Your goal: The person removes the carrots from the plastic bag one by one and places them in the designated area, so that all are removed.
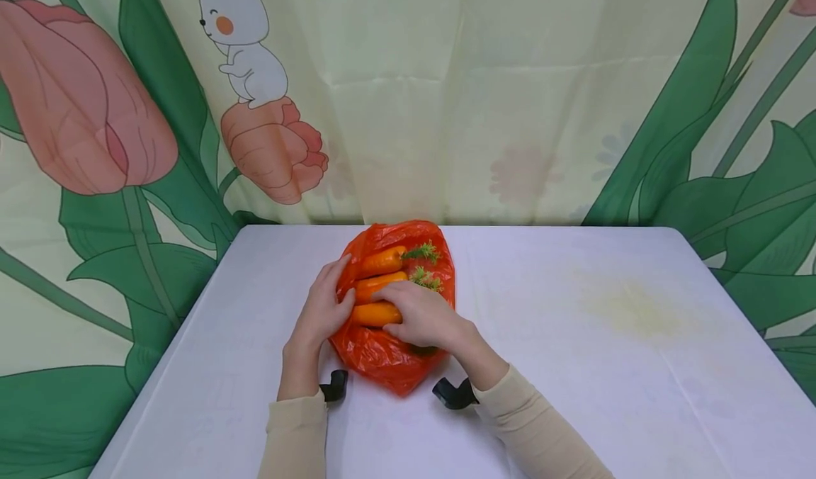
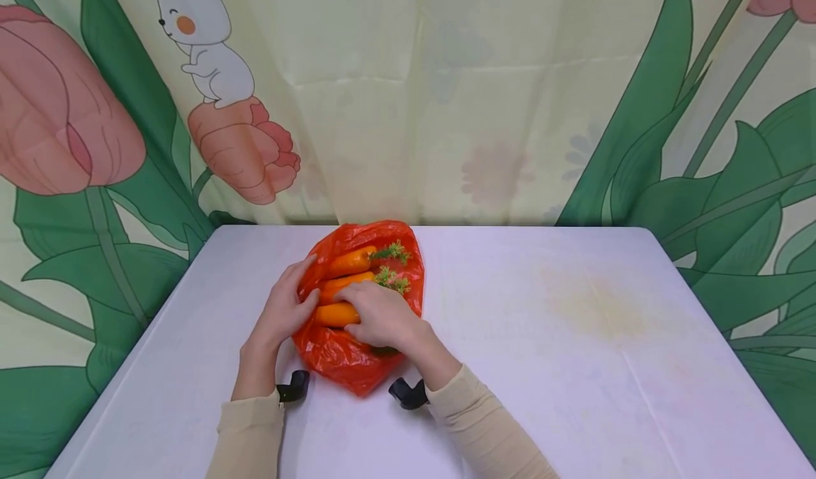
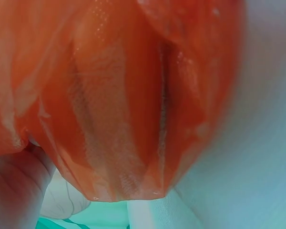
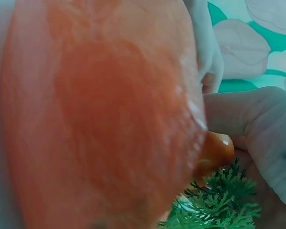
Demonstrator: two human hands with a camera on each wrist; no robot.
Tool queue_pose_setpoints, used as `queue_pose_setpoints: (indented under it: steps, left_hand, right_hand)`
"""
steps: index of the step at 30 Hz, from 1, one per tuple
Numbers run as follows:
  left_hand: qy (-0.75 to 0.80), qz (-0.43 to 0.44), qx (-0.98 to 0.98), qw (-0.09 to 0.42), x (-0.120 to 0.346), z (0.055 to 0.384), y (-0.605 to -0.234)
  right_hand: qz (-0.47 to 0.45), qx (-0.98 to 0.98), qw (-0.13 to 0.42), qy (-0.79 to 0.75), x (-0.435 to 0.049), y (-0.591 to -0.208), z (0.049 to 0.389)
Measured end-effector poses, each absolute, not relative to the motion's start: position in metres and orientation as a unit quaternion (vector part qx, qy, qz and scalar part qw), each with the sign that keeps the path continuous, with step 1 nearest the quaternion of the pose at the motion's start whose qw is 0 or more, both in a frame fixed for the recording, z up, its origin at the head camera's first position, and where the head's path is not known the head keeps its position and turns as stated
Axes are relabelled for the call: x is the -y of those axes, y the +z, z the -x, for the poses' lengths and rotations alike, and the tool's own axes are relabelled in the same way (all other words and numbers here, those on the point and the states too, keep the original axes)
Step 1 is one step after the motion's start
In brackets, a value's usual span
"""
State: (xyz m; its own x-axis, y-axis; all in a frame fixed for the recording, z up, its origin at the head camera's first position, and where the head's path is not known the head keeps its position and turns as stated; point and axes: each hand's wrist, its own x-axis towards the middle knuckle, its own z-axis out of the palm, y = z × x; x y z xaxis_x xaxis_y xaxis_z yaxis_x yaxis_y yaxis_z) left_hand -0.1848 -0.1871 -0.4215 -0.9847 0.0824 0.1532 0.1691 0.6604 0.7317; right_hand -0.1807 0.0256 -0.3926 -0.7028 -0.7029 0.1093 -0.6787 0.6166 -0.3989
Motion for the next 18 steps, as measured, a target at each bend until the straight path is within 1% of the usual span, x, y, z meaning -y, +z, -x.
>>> queue_pose_setpoints:
  steps: [9, 18]
  left_hand:
    - [-0.405, 0.062, 0.911, 0.051, 0.187, 0.184, -0.423]
    - [-0.400, 0.072, 0.912, 0.063, 0.187, 0.185, -0.423]
  right_hand:
    - [0.351, -0.905, 0.049, -0.235, -0.033, -0.387, 0.179]
    - [0.342, -0.909, 0.038, -0.235, -0.044, -0.384, 0.180]
